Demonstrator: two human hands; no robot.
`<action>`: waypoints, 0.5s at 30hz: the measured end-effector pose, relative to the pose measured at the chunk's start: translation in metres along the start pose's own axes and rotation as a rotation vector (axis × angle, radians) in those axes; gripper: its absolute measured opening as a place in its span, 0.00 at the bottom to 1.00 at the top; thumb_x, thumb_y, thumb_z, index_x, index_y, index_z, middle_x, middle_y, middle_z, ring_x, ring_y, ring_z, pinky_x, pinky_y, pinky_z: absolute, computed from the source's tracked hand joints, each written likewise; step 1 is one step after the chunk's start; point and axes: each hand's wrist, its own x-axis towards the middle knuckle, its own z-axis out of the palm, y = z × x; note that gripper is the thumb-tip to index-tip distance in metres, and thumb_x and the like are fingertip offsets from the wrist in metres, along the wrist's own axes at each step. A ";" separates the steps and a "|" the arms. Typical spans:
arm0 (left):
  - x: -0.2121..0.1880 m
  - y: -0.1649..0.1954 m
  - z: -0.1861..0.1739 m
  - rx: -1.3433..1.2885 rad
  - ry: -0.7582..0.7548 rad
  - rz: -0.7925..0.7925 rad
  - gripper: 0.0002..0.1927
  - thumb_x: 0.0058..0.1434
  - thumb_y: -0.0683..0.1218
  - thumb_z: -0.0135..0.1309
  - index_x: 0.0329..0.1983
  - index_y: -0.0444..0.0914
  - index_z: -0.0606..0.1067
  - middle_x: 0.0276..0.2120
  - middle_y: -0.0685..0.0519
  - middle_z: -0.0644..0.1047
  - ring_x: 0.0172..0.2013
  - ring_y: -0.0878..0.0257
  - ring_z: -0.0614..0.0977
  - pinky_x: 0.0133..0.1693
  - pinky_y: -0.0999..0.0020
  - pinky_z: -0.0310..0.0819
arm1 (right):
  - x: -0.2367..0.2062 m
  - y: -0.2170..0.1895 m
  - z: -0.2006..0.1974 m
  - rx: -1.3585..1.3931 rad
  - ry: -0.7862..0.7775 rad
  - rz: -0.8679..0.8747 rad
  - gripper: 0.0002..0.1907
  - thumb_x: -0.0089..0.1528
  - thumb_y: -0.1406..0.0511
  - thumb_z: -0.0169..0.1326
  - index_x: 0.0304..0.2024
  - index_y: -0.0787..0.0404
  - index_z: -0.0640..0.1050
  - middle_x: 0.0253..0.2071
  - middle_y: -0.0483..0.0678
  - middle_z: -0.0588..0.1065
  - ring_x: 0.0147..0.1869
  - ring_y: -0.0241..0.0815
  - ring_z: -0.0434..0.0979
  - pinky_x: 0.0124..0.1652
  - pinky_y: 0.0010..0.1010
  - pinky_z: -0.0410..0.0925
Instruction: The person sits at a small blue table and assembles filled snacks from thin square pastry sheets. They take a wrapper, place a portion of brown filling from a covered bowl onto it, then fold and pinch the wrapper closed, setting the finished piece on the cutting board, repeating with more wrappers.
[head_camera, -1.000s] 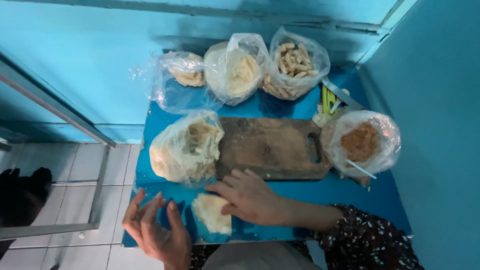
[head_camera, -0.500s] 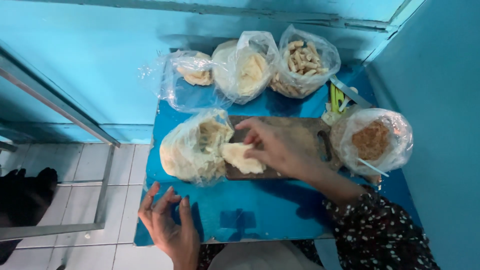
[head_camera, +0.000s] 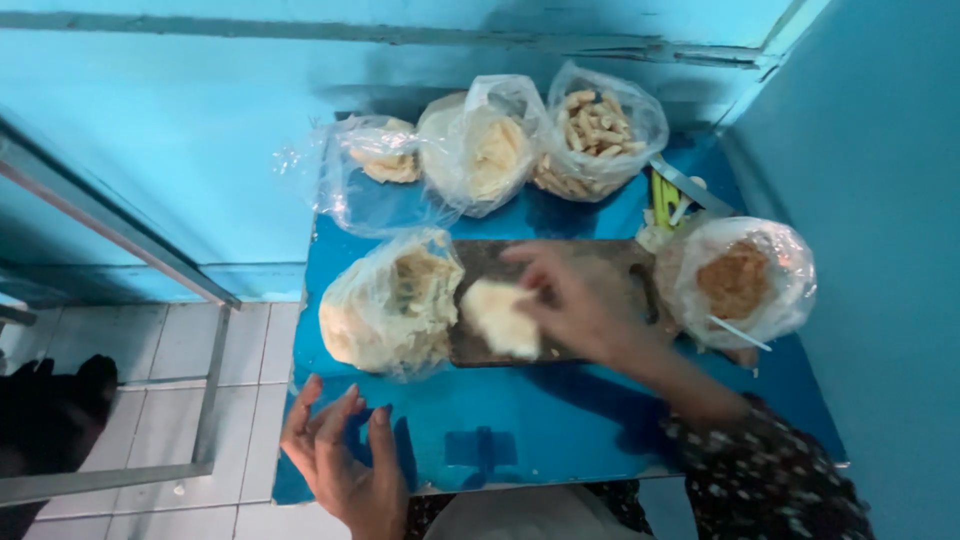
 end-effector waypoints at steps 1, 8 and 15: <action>0.000 0.000 0.000 -0.019 -0.009 -0.011 0.22 0.58 0.31 0.59 0.55 0.35 0.74 0.65 0.37 0.65 0.50 0.57 0.79 0.50 0.67 0.78 | 0.004 0.005 0.008 0.070 -0.084 0.035 0.29 0.59 0.67 0.61 0.62 0.52 0.70 0.41 0.48 0.79 0.45 0.44 0.81 0.46 0.35 0.76; 0.025 0.009 -0.024 0.206 -0.148 0.023 0.24 0.54 0.31 0.61 0.55 0.36 0.76 0.62 0.37 0.68 0.54 0.54 0.78 0.56 0.60 0.74 | -0.046 0.032 -0.083 -0.503 0.175 0.211 0.30 0.60 0.68 0.57 0.65 0.55 0.68 0.47 0.52 0.77 0.45 0.52 0.79 0.43 0.47 0.72; 0.032 0.043 0.011 -0.035 -0.241 0.056 0.22 0.54 0.32 0.62 0.52 0.36 0.76 0.65 0.39 0.69 0.50 0.58 0.79 0.52 0.62 0.75 | -0.051 0.023 -0.034 -0.038 -0.059 -0.069 0.28 0.59 0.65 0.58 0.63 0.54 0.71 0.41 0.51 0.77 0.44 0.47 0.82 0.43 0.37 0.76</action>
